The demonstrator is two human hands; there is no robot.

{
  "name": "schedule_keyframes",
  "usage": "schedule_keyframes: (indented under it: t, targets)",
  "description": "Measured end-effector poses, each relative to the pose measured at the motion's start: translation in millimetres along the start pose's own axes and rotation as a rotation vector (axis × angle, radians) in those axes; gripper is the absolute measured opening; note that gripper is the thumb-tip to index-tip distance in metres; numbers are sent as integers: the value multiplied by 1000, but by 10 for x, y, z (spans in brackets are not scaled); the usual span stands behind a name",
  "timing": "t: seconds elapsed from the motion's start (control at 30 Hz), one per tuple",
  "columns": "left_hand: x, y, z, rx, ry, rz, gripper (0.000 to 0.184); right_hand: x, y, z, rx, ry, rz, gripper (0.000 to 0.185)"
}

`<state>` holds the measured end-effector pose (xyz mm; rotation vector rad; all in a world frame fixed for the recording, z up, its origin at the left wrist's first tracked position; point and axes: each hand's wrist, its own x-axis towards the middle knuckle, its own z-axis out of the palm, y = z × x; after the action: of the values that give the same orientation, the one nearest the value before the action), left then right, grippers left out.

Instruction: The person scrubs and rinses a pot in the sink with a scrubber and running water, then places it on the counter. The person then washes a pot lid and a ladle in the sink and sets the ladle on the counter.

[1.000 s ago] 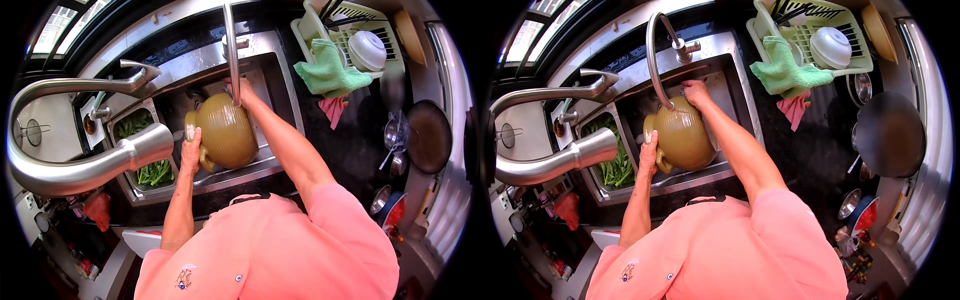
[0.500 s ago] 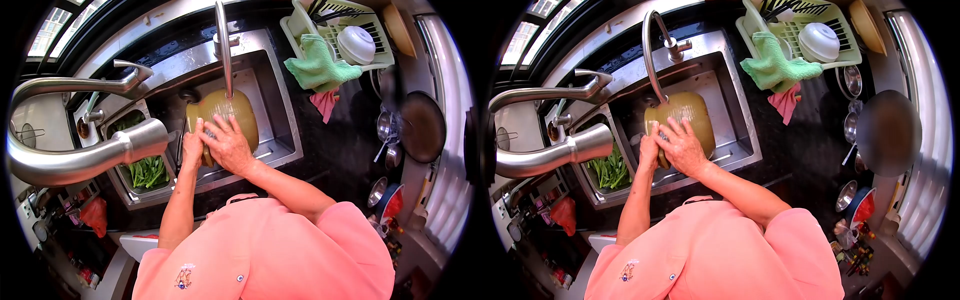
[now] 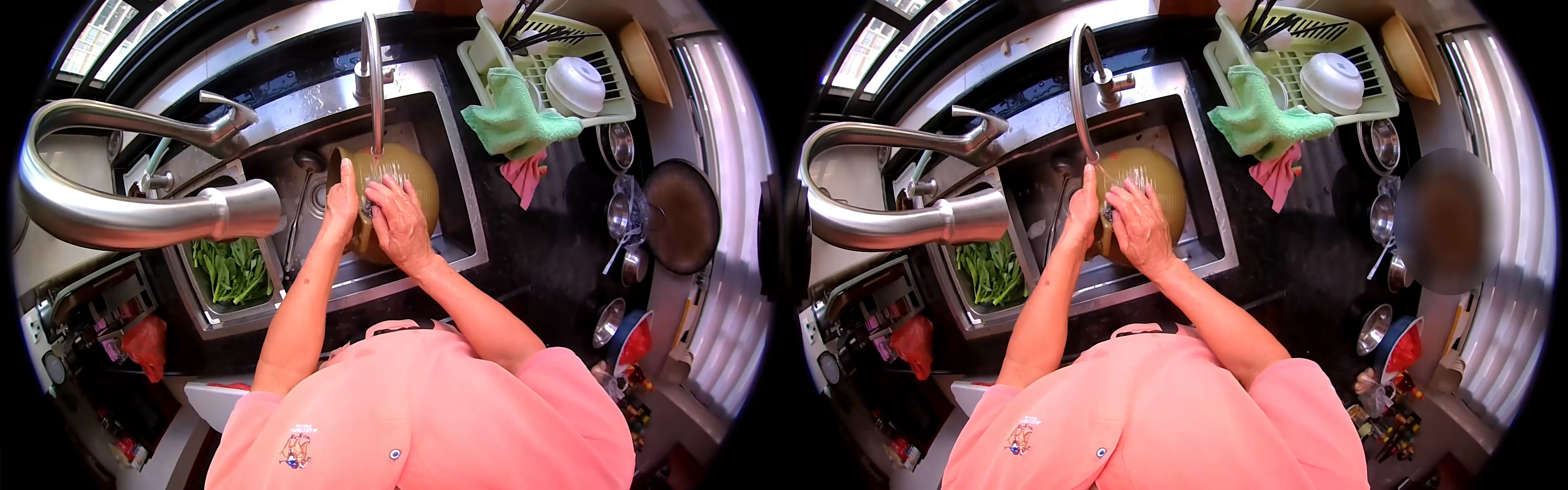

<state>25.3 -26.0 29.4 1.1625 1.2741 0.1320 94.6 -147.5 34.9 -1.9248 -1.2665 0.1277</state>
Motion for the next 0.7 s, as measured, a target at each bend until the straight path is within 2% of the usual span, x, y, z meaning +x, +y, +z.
schedule_keyframes:
  t: [0.1,0.2,0.33,0.4,0.43,0.53,0.63,0.7]
  targets:
    - [-34,5,-48,90,6,81,92,191,59,21,-76,-102,10,24]
    - [95,-179,-74,52,-23,56,94,629,203,285,-184,-270,163,21]
    - [130,-167,-172,97,-91,35,89,1120,305,430,-126,-361,314,24]
    - [243,-213,-153,68,-21,38,89,1218,266,451,-149,-403,360,25]
    - [310,-255,-169,81,26,27,89,1150,246,496,-147,-380,342,25]
    - [310,-178,-229,23,68,-32,89,672,187,435,-123,-117,-26,28]
    - [193,57,-238,-50,36,-67,90,190,-27,154,-104,-20,-127,34]
    - [370,83,-240,-44,40,-113,88,-46,-13,-39,-88,-104,-184,39]
